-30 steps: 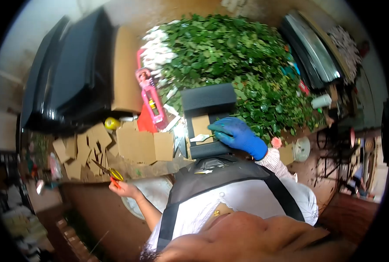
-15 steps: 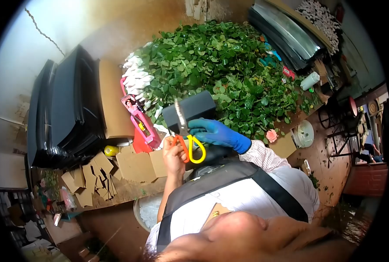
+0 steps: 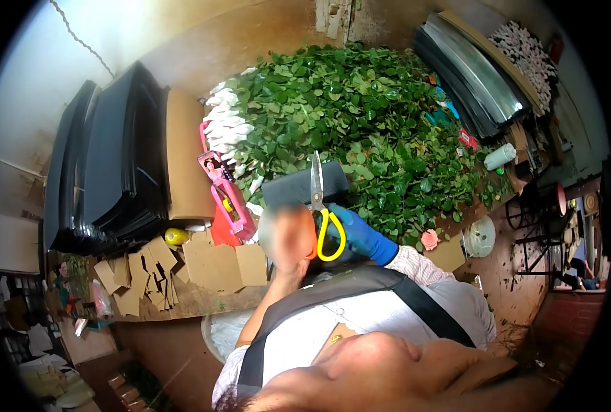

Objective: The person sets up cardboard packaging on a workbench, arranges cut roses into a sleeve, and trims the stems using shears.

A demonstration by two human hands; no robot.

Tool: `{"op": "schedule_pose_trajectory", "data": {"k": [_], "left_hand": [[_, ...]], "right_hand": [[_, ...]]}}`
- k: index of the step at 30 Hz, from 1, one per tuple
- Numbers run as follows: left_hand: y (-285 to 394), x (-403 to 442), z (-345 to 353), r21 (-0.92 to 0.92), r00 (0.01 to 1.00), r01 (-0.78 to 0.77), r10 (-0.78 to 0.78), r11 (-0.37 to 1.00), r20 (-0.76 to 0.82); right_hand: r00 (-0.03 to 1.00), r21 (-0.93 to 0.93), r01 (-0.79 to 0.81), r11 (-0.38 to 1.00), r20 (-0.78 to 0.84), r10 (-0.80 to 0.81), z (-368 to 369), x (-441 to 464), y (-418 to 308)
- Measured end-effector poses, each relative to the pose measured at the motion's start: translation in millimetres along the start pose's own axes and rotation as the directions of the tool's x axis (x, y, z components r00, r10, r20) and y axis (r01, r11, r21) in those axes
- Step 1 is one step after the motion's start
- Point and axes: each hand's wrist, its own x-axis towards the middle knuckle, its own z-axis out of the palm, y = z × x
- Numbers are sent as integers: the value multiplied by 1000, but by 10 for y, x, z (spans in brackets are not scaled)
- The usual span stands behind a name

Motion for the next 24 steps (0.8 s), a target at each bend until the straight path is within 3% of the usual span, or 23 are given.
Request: {"op": "schedule_pose_trajectory", "data": {"k": [2,3,4,5,6,7,9,10,11,12,13,14,15,16,17,18,19,20,21,22,23,24], "left_hand": [[-27,77,111,177,989,-125,137,976,-57],[-48,107,47,510,964,-258,253,820,82],[-69,139,-18,800,905,-383,363,462,223],[-91,171,-82,897,816,-434,458,85,352],[-89,192,-106,897,801,-432,419,-91,428],[-109,187,-105,907,820,-416,403,-69,407],[-121,179,-62,924,854,-382,372,-27,364],[-232,156,-47,899,919,-300,347,318,184],[-323,138,-83,761,966,-181,259,623,18],[-370,134,-185,591,993,-31,93,806,-75],[-394,148,-309,840,955,-262,251,475,156],[-303,231,-299,891,857,-452,296,42,421],[-244,285,-304,734,724,-551,211,-397,657],[-240,306,-342,781,771,-555,174,-287,612],[-207,321,-266,921,899,-388,208,-36,386],[-147,330,-116,960,975,-175,175,218,138],[-105,337,-25,893,992,60,77,446,-105],[-73,350,-30,969,961,-147,259,197,93],[9,356,43,967,972,-113,227,230,60],[112,339,134,962,981,-78,194,262,26],[138,313,120,960,981,-87,188,265,36],[164,288,106,959,982,-95,183,268,47]], "right_hand": [[997,95,66,993,38,-70,-38,96,-23],[993,148,95,984,52,-103,-24,121,-66],[987,58,132,989,82,-137,-27,99,-121],[986,-39,83,996,146,-76,-51,61,-229],[975,-39,54,998,220,-44,-98,34,-303],[956,-40,22,999,292,-10,-147,17,-361],[931,-228,26,973,361,60,-235,46,-451],[915,-319,37,947,392,96,-247,56,-492],[935,-262,239,935,320,-150,-89,43,-608],[961,-373,164,913,270,-62,-127,66,-578],[977,-474,82,877,211,23,-166,98,-516],[983,-444,149,884,168,-81,-161,147,-465],[976,-416,217,883,122,-182,-161,200,-396],[974,-412,223,884,139,-180,-269,308,-292],[988,-269,125,955,121,-95,-214,327,-533],[986,-259,152,954,103,-129,-236,443,-633],[983,-249,178,952,84,-162,-262,565,-723],[991,39,90,995,92,-93,-262,653,-829],[992,320,-9,947,120,-31,-288,754,-931],[982,319,119,940,99,-158,-411,932,-877],[934,103,331,938,107,-341,-582,1121,-714],[953,342,269,900,38,-299,-721,1397,-573]]}}
